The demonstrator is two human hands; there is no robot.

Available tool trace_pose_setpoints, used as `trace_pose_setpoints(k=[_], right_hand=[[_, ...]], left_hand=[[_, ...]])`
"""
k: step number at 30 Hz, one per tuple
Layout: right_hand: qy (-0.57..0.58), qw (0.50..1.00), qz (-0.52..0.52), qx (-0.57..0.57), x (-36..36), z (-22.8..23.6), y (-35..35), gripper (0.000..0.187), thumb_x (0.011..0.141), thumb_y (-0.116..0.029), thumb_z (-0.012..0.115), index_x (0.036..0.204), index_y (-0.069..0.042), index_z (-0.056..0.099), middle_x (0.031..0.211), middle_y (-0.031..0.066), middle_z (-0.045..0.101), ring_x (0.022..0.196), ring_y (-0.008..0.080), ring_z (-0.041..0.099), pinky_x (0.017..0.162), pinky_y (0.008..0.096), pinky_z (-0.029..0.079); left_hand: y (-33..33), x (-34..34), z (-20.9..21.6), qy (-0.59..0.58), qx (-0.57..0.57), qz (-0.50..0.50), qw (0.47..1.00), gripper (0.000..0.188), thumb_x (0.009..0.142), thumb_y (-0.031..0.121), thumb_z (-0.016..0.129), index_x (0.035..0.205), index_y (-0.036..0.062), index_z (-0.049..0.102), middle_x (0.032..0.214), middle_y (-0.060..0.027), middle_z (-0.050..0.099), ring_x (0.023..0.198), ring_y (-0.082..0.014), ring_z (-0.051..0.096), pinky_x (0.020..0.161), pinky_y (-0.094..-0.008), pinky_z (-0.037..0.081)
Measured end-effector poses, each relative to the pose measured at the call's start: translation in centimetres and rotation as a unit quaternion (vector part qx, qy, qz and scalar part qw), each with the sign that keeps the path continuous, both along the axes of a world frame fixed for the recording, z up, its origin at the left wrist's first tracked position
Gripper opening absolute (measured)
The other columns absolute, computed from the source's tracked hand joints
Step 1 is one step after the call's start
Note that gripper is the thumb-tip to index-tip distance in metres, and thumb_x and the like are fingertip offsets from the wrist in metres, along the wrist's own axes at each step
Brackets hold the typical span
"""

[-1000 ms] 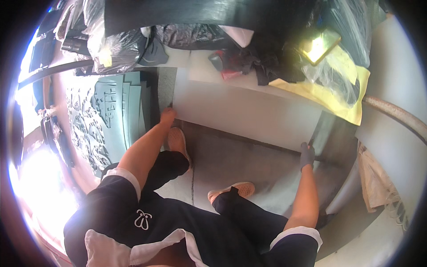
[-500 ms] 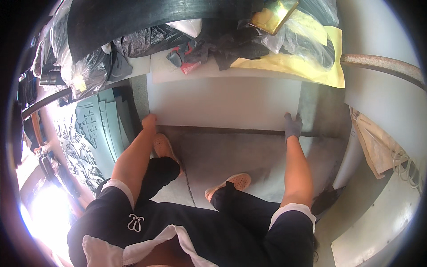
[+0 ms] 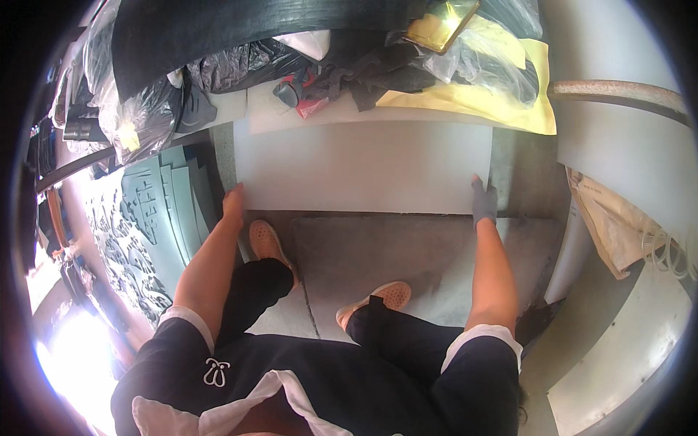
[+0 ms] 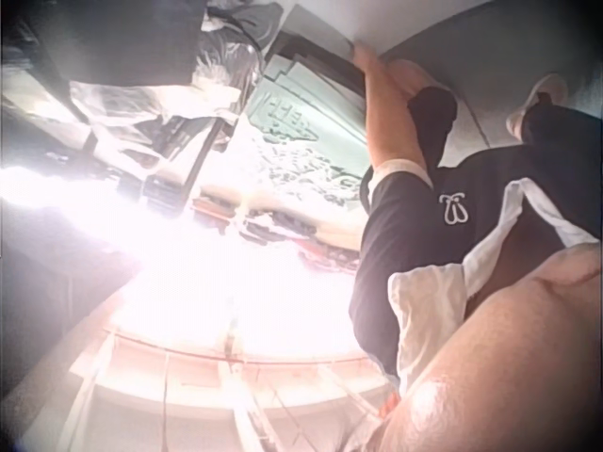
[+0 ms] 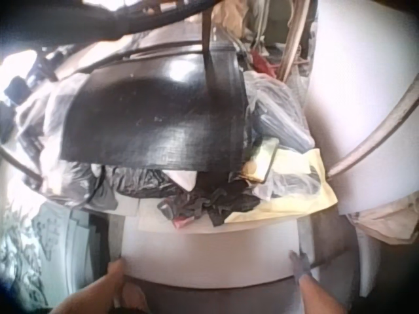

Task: The person wipes a large light-blue sheet on a workbench with a cloth, then handles several light-blue molded pieces, folding and stacking them. The person also moves a white sheet and places it on the floor, then returns to wipe the blue sheet again.

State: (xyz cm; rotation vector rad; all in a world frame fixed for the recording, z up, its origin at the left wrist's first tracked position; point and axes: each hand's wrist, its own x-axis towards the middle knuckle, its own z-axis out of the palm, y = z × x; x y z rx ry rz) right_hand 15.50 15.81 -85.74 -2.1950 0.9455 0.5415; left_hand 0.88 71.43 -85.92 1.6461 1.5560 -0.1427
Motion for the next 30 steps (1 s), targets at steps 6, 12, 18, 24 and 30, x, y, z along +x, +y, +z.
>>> trace_pose_setpoints(k=[6, 12, 18, 24, 30], right_hand=[[0.073, 0.987, 0.133, -0.045, 0.4, 1.3, -0.6, 0.096, 0.079, -0.068, 0.048, 0.128, 0.013, 0.038, 0.13, 0.0308, 0.044, 0.123, 0.0406, 0.042, 0.102, 0.0399, 0.034], [0.122, 0.977, 0.174, -0.02, -1.0, 1.7, -1.8, 0.097, 0.079, -0.07, 0.045, 0.125, 0.015, 0.04, 0.129, 0.0323, 0.044, 0.124, 0.0415, 0.041, 0.102, 0.0404, 0.034], [0.148, 0.97, 0.192, -0.012, -5.7, 1.8, -3.7, 0.094, 0.081, -0.069, 0.044, 0.136, 0.006, 0.029, 0.133, 0.0285, 0.041, 0.125, 0.0409, 0.039, 0.102, 0.0412, 0.033], [0.2, 0.962, 0.185, 0.005, -11.9, 3.9, -4.9, 0.09, 0.081, -0.069, 0.043, 0.132, 0.005, 0.035, 0.129, 0.027, 0.046, 0.121, 0.0386, 0.044, 0.1, 0.0403, 0.036], [0.192, 0.964, 0.184, 0.009, -17.6, 4.8, -6.0, 0.088, 0.081, -0.066, 0.046, 0.128, 0.008, 0.04, 0.127, 0.0303, 0.046, 0.122, 0.0396, 0.042, 0.101, 0.0401, 0.035]], left_hand=[[0.7, 1.1, 2.5, 0.156, -0.08, -0.112, 0.978, 0.086, 0.08, 0.075, 0.036, 0.115, -0.0011, 0.056, 0.093, -0.0129, 0.061, 0.072, -0.0198, 0.055, 0.051, -0.0325, 0.041], [2.2, -1.1, 0.6, 0.188, -0.069, -0.18, 0.963, 0.089, 0.081, 0.077, 0.029, 0.113, -0.0009, 0.058, 0.093, -0.0132, 0.061, 0.069, -0.0254, 0.057, 0.054, -0.0372, 0.045], [1.1, -6.6, 0.2, 0.187, -0.148, -0.181, 0.954, 0.087, 0.084, 0.073, 0.023, 0.123, 0.0008, 0.052, 0.111, -0.0205, 0.059, 0.096, -0.0327, 0.059, 0.069, -0.0412, 0.05], [-0.2, -11.5, 3.2, 0.21, -0.122, -0.194, 0.95, 0.092, 0.083, 0.074, 0.022, 0.126, -0.0023, 0.049, 0.119, -0.025, 0.055, 0.112, -0.0364, 0.053, 0.087, -0.0425, 0.046], [-0.6, -16.5, 3.9, 0.252, -0.07, -0.301, 0.917, 0.094, 0.084, 0.073, 0.022, 0.125, -0.0068, 0.047, 0.125, -0.0276, 0.05, 0.121, -0.0394, 0.044, 0.102, -0.0396, 0.033]])
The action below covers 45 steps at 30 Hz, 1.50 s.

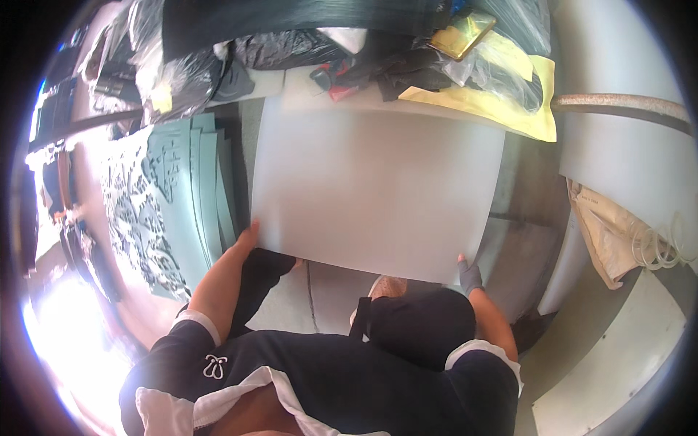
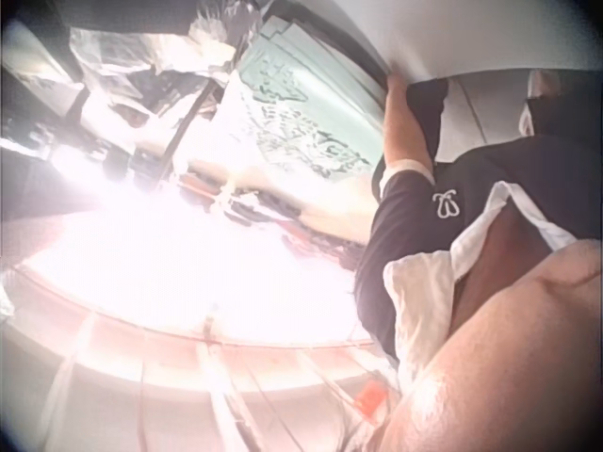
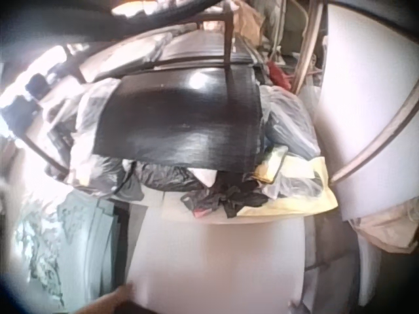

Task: The person wipes a large light-blue sheet on a workbench with a cloth, then handles several light-blue molded pieces, folding and stacking them. The person also moves a white sheet and places it on the floor, then returns to wipe the blue sheet again.

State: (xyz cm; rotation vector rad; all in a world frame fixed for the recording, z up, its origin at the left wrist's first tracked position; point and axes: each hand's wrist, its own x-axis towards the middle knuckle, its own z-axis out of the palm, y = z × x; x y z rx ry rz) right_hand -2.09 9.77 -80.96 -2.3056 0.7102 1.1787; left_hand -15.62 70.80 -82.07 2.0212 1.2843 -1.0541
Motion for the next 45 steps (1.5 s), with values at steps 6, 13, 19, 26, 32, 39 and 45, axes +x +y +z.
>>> trace_pose_setpoints(k=[6, 13, 19, 26, 32, 39, 45], right_hand=[[-0.031, 0.999, -0.031, -0.01, -2.0, 0.9, -1.8, 0.093, 0.08, -0.069, 0.046, 0.127, 0.012, 0.04, 0.127, 0.0305, 0.046, 0.121, 0.0401, 0.043, 0.101, 0.043, 0.035], [-0.033, 0.996, 0.024, -0.084, -2.9, -0.6, -2.6, 0.086, 0.08, -0.069, 0.047, 0.121, 0.007, 0.049, 0.12, 0.0296, 0.053, 0.116, 0.0415, 0.047, 0.097, 0.0418, 0.038], [-0.07, 0.996, -0.002, -0.047, -7.0, -2.1, -3.2, 0.091, 0.078, -0.071, 0.046, 0.122, 0.01, 0.047, 0.121, 0.031, 0.051, 0.117, 0.0418, 0.047, 0.097, 0.0418, 0.038], [-0.072, 0.994, -0.011, -0.083, -11.8, 5.3, -3.7, 0.082, 0.081, -0.062, 0.051, 0.12, 0.01, 0.048, 0.121, 0.0303, 0.052, 0.116, 0.0408, 0.048, 0.096, 0.0424, 0.039], [-0.204, 0.973, -0.018, -0.102, -9.1, 13.0, -6.3, 0.08, 0.081, -0.062, 0.053, 0.113, 0.011, 0.053, 0.112, 0.0284, 0.057, 0.109, 0.0351, 0.055, 0.092, 0.0375, 0.042], [-0.163, 0.974, 0.012, -0.157, -4.8, 24.3, -5.6, 0.068, 0.082, -0.059, 0.053, 0.093, 0.008, 0.062, 0.088, 0.0238, 0.064, 0.085, 0.0306, 0.061, 0.078, 0.0375, 0.045], [-0.139, 0.954, 0.052, -0.26, -4.9, 33.5, -2.9, 0.075, 0.079, -0.064, 0.05, 0.097, 0.008, 0.063, 0.097, 0.0278, 0.062, 0.095, 0.0383, 0.06, 0.082, 0.0411, 0.044]], left_hand=[[-1.8, -1.9, 2.0, -0.067, -0.057, 0.109, 0.99, 0.087, 0.086, 0.07, 0.029, 0.124, -0.0053, 0.05, 0.126, -0.0252, 0.051, 0.121, -0.0369, 0.045, 0.102, -0.0398, 0.034], [-1.4, -2.7, -0.3, -0.018, -0.078, 0.092, 0.993, 0.09, 0.086, 0.07, 0.027, 0.121, -0.0094, 0.051, 0.125, -0.0271, 0.051, 0.125, -0.0338, 0.043, 0.104, -0.0393, 0.031], [-1.4, -6.0, -1.4, -0.041, -0.061, -0.02, 0.997, 0.089, 0.087, 0.069, 0.023, 0.121, -0.0088, 0.05, 0.122, -0.0274, 0.053, 0.122, -0.0361, 0.045, 0.101, -0.0402, 0.035], [-3.1, -8.9, 6.6, 0.105, -0.149, 0.093, 0.979, 0.079, 0.088, 0.067, 0.03, 0.127, -0.0006, 0.047, 0.121, -0.0157, 0.055, 0.104, -0.0318, 0.054, 0.086, -0.0466, 0.044], [-8.0, -9.1, 17.1, 0.052, -0.215, 0.037, 0.974, 0.062, 0.095, 0.054, 0.03, 0.114, -0.0006, 0.053, 0.099, -0.0149, 0.061, 0.076, -0.0256, 0.06, 0.066, -0.0361, 0.05], [-8.7, -7.2, 28.7, -0.062, -0.221, 0.028, 0.973, 0.055, 0.095, 0.047, 0.038, 0.098, -0.0068, 0.053, 0.075, -0.0137, 0.059, 0.056, -0.0208, 0.056, 0.051, -0.0341, 0.047], [-4.9, -7.0, 36.7, -0.072, -0.203, 0.002, 0.976, 0.065, 0.092, 0.054, 0.04, 0.095, -0.0098, 0.05, 0.068, -0.0146, 0.057, 0.043, -0.0214, 0.052, 0.04, -0.0334, 0.046]])
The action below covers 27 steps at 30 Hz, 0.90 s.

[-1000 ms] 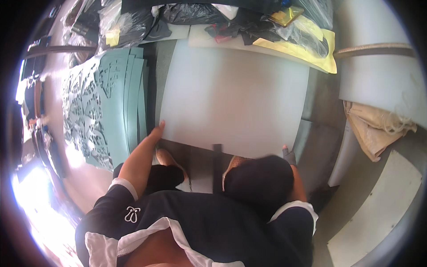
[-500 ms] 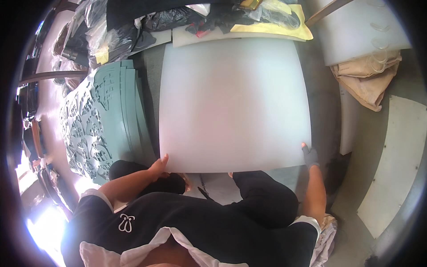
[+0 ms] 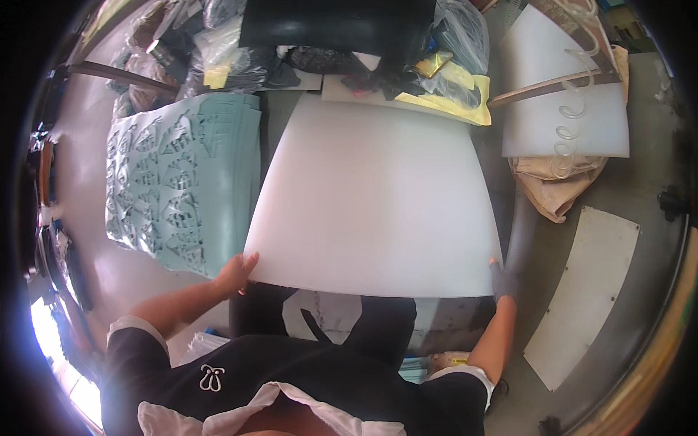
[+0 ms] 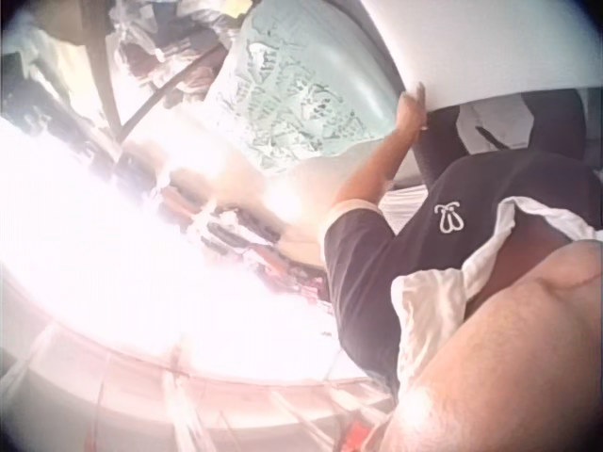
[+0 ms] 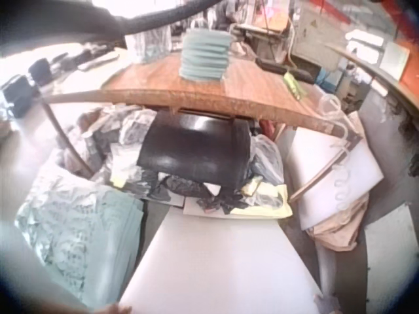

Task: The person wipes a large light-blue sheet on a workbench with a cloth, then handles several light-blue molded pieces, folding and stacking them. The person also moves a white sheet and places it on the floor, then returns to wipe the blue sheet again.

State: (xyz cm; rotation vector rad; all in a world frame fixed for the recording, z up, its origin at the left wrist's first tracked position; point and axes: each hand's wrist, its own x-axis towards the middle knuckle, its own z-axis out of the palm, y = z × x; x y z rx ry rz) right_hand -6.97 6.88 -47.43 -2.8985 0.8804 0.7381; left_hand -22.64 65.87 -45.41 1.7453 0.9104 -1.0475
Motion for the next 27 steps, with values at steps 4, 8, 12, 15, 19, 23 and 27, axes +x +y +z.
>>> trace_pose_setpoints(k=[4, 8, 12, 15, 19, 23, 27], right_hand=[[0.134, 0.988, -0.058, 0.05, -2.5, 6.3, 2.1, 0.076, 0.08, -0.065, 0.045, 0.111, 0.003, 0.06, 0.117, 0.0274, 0.056, 0.113, 0.0388, 0.052, 0.094, 0.0425, 0.039], [0.164, 0.983, -0.046, 0.072, -6.3, 11.4, 3.8, 0.078, 0.08, -0.065, 0.044, 0.106, 0.007, 0.061, 0.113, 0.0287, 0.057, 0.111, 0.0403, 0.052, 0.094, 0.0421, 0.04], [0.081, 0.995, 0.027, 0.057, -8.5, 14.8, 4.5, 0.067, 0.081, -0.059, 0.048, 0.09, 0.006, 0.065, 0.09, 0.0251, 0.064, 0.093, 0.0345, 0.062, 0.081, 0.0409, 0.045], [0.079, 0.993, -0.024, 0.088, -7.8, 15.6, 4.6, 0.06, 0.082, -0.052, 0.047, 0.087, 0.005, 0.066, 0.087, 0.0257, 0.064, 0.089, 0.0366, 0.062, 0.079, 0.0421, 0.045], [0.033, 0.99, -0.096, 0.098, -7.6, 15.6, 5.0, 0.053, 0.08, -0.045, 0.043, 0.09, 0.002, 0.067, 0.098, 0.0274, 0.061, 0.097, 0.0406, 0.059, 0.085, 0.0444, 0.045], [0.063, 0.995, -0.073, 0.037, -8.5, 15.8, 6.0, 0.05, 0.079, -0.042, 0.042, 0.094, -0.001, 0.067, 0.105, 0.0241, 0.06, 0.101, 0.0399, 0.058, 0.085, 0.0434, 0.045], [-0.007, 0.995, -0.079, 0.066, -7.1, 16.8, 6.7, 0.051, 0.079, -0.044, 0.042, 0.098, -0.003, 0.065, 0.106, 0.0248, 0.059, 0.101, 0.0409, 0.057, 0.085, 0.0441, 0.045]], left_hand=[[3.8, 0.4, 6.4, 0.071, 0.016, -0.047, 0.996, 0.071, 0.091, 0.057, 0.039, 0.093, -0.0119, 0.055, 0.073, -0.0166, 0.06, 0.042, -0.0223, 0.053, 0.036, -0.0354, 0.045], [7.5, 0.0, 12.2, 0.134, 0.036, -0.075, 0.987, 0.077, 0.089, 0.062, 0.036, 0.098, -0.0122, 0.056, 0.077, -0.0198, 0.061, 0.042, -0.0235, 0.054, 0.037, -0.036, 0.046], [10.0, -0.3, 18.1, 0.232, 0.07, -0.142, 0.96, 0.065, 0.092, 0.052, 0.039, 0.104, -0.0099, 0.056, 0.073, -0.0167, 0.06, 0.042, -0.0235, 0.054, 0.037, -0.0361, 0.046], [10.4, 1.1, 21.7, 0.208, 0.014, -0.168, 0.964, 0.045, 0.093, 0.035, 0.044, 0.107, -0.0053, 0.058, 0.07, -0.0119, 0.061, 0.043, -0.0216, 0.055, 0.039, -0.033, 0.046], [7.9, 4.7, 19.6, -0.171, 0.046, -0.205, 0.963, 0.039, 0.083, 0.03, 0.062, 0.114, 0.0059, 0.059, 0.088, -0.0146, 0.064, 0.078, -0.0235, 0.063, 0.069, -0.0368, 0.05], [5.1, 0.5, 17.0, -0.113, 0.06, -0.468, 0.874, 0.099, 0.062, 0.058, 0.074, 0.142, 0.0195, 0.028, 0.14, -0.0125, 0.034, 0.128, -0.0304, 0.035, 0.096, -0.0553, 0.035], [3.2, -4.2, 16.3, -0.293, 0.168, -0.595, 0.729, 0.075, 0.072, 0.036, 0.069, 0.137, 0.0206, 0.035, 0.137, -0.0085, 0.039, 0.125, -0.0305, 0.037, 0.093, -0.051, 0.037]])
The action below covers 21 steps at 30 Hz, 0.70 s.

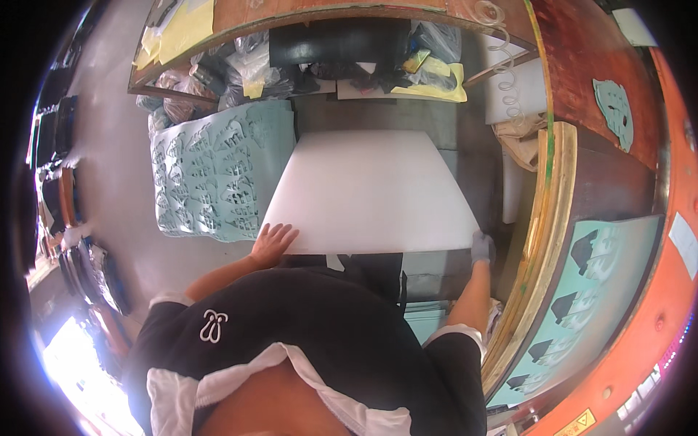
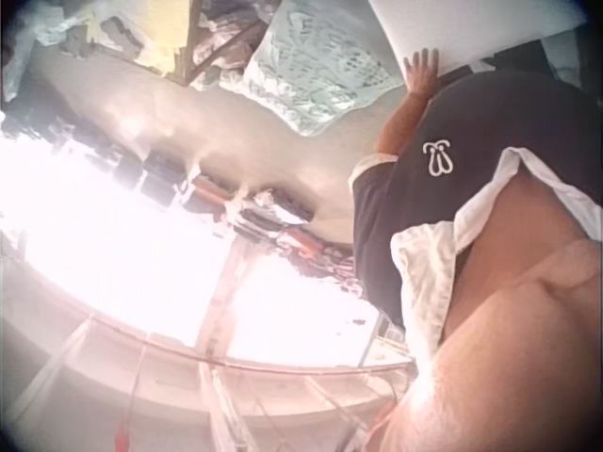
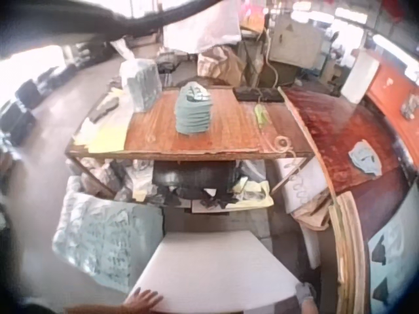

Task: The person wipes a large light-blue sheet on a workbench with a cloth, then handles several light-blue molded pieces, folding and stacking them. The person also moves a white sheet and places it on the floor, then returns to wipe the blue sheet again.

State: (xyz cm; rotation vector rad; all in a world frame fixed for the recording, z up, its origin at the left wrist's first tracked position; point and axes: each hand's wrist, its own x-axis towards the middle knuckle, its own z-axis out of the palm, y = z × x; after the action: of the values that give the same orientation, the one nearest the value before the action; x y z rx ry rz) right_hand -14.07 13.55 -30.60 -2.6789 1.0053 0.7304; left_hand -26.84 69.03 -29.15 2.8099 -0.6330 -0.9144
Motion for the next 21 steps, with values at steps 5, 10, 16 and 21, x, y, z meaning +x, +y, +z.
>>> trace_pose_setpoints(k=[5, 10, 16, 21], right_hand=[[0.089, 0.979, 0.118, -0.143, 4.3, 0.5, 1.2, 0.052, 0.078, -0.045, 0.048, 0.113, -0.009, 0.058, 0.122, 0.0158, 0.055, 0.112, 0.0336, 0.053, 0.089, 0.0429, 0.045], [0.079, 0.967, 0.23, -0.071, 7.8, -0.9, 4.7, 0.063, 0.08, -0.05, 0.052, 0.129, -0.012, 0.046, 0.139, 0.0158, 0.038, 0.128, 0.0313, 0.037, 0.102, 0.0428, 0.034], [0.099, 0.979, 0.173, -0.037, 11.9, -5.0, 5.0, 0.069, 0.082, -0.055, 0.049, 0.134, -0.009, 0.04, 0.142, 0.0161, 0.035, 0.131, 0.031, 0.033, 0.104, 0.0419, 0.033], [0.238, 0.967, 0.062, -0.062, 14.4, -11.2, 6.0, 0.071, 0.083, -0.057, 0.045, 0.133, -0.007, 0.041, 0.143, 0.0179, 0.032, 0.132, 0.0289, 0.032, 0.106, 0.044, 0.028]], left_hand=[[-0.4, 1.3, 0.1, -0.022, -0.071, 0.061, 0.995, 0.063, 0.072, 0.008, 0.06, 0.132, 0.0187, 0.043, 0.133, -0.009, 0.044, 0.12, -0.0313, 0.043, 0.09, -0.0469, 0.041], [-0.2, 3.2, 1.8, 0.017, -0.08, 0.091, 0.993, 0.069, 0.069, 0.006, 0.063, 0.134, 0.0179, 0.04, 0.136, -0.0093, 0.042, 0.124, -0.0314, 0.041, 0.096, -0.0485, 0.039], [-0.4, 4.5, 2.9, 0.087, -0.027, 0.083, 0.992, 0.072, 0.068, 0.016, 0.068, 0.134, 0.0152, 0.04, 0.138, -0.009, 0.041, 0.125, -0.0325, 0.042, 0.099, -0.0503, 0.038], [-0.1, 4.5, 2.4, 0.072, -0.076, 0.129, 0.986, 0.068, 0.068, 0.008, 0.064, 0.132, 0.017, 0.043, 0.136, -0.0087, 0.042, 0.123, -0.0331, 0.043, 0.094, -0.0535, 0.039]])
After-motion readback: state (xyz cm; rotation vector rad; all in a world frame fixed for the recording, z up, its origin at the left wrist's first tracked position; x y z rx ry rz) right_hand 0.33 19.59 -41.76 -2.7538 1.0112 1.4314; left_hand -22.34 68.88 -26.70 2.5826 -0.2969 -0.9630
